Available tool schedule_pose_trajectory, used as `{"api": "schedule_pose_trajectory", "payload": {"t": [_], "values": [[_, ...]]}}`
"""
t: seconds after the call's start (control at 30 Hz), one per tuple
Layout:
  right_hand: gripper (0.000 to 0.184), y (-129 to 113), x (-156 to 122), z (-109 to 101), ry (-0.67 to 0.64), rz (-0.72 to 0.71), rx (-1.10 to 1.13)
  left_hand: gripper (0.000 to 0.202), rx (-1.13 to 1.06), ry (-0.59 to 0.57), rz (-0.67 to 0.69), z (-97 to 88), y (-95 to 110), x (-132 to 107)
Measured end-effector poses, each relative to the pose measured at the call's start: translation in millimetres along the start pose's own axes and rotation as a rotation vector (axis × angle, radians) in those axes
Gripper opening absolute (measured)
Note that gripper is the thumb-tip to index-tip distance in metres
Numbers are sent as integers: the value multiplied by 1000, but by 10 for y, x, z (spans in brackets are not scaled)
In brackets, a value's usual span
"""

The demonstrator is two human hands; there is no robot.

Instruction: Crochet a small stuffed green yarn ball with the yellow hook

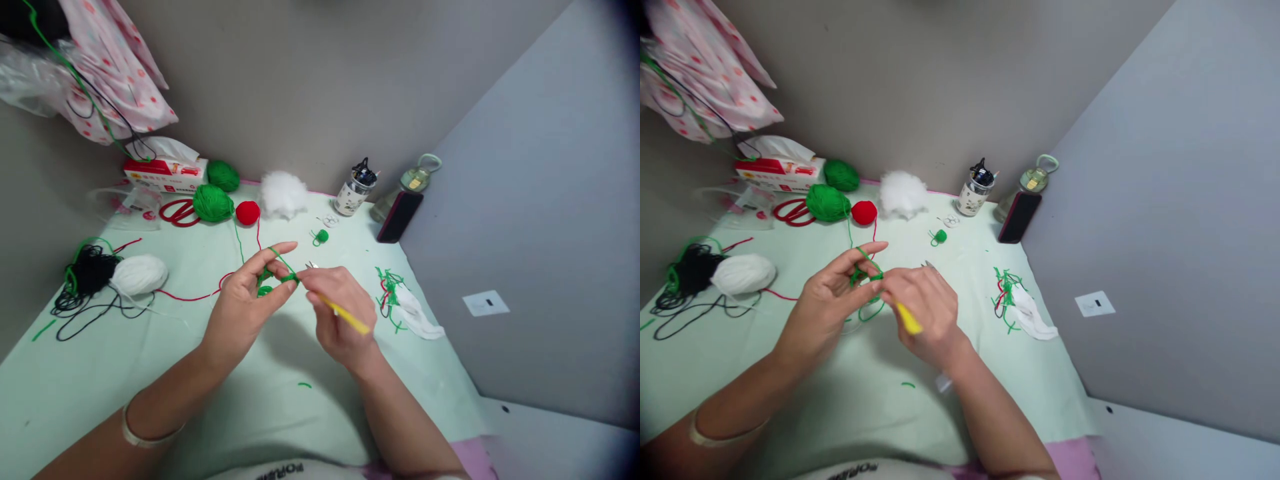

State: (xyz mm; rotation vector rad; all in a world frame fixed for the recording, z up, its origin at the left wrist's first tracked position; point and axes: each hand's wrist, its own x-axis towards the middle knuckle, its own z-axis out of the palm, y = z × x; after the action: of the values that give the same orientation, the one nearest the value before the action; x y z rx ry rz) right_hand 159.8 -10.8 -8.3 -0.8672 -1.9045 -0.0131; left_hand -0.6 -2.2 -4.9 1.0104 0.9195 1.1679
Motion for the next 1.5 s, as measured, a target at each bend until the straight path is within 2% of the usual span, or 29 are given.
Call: {"api": "schedule_pose_trajectory", "payload": {"t": [0.07,0.13,0.23,0.33,0.4,0.53,0.63,0.7,0.77,0.83,0.87,0.93,1.0,1.07,1.17,1.33,1.43,1.5], "values": [[28,2,-22,25,2,-109,-159,49,-150,-47,-77,17,-3,10],[29,1,-27,31,38,-95,-159,47,-298,-118,-214,16,10,34],[22,3,8,4,139,159,147,39,-410,-161,-334,-10,55,73],[20,21,64,-13,184,414,473,38,-380,-155,-288,-28,95,81],[20,36,89,-4,148,467,553,38,-303,-163,-237,-26,103,67],[16,35,77,27,103,406,479,34,-157,-92,-130,-3,81,30],[21,22,20,48,77,266,284,41,-176,-35,-113,25,56,20],[29,25,-19,63,48,108,98,40,-277,-47,-165,35,40,30],[35,36,-34,65,61,-1,9,29,-407,-111,-275,25,30,55],[33,50,-13,47,114,56,103,20,-504,-159,-372,-5,31,85],[27,56,9,34,141,156,192,19,-529,-164,-391,-22,36,97],[18,63,56,10,192,392,399,25,-527,-139,-365,-49,54,109],[20,65,90,7,189,533,583,32,-460,-127,-301,-53,69,102],[20,63,102,24,141,552,658,34,-345,-130,-227,-36,70,86],[14,67,93,45,110,545,638,33,-186,-144,-159,-8,54,67],[17,120,82,24,149,680,794,31,-132,-172,-129,-30,42,67],[17,140,88,10,105,676,875,30,-106,-161,-116,-58,43,60],[18,130,92,-4,81,642,852,31,-78,-151,-109,-73,43,52]]}}
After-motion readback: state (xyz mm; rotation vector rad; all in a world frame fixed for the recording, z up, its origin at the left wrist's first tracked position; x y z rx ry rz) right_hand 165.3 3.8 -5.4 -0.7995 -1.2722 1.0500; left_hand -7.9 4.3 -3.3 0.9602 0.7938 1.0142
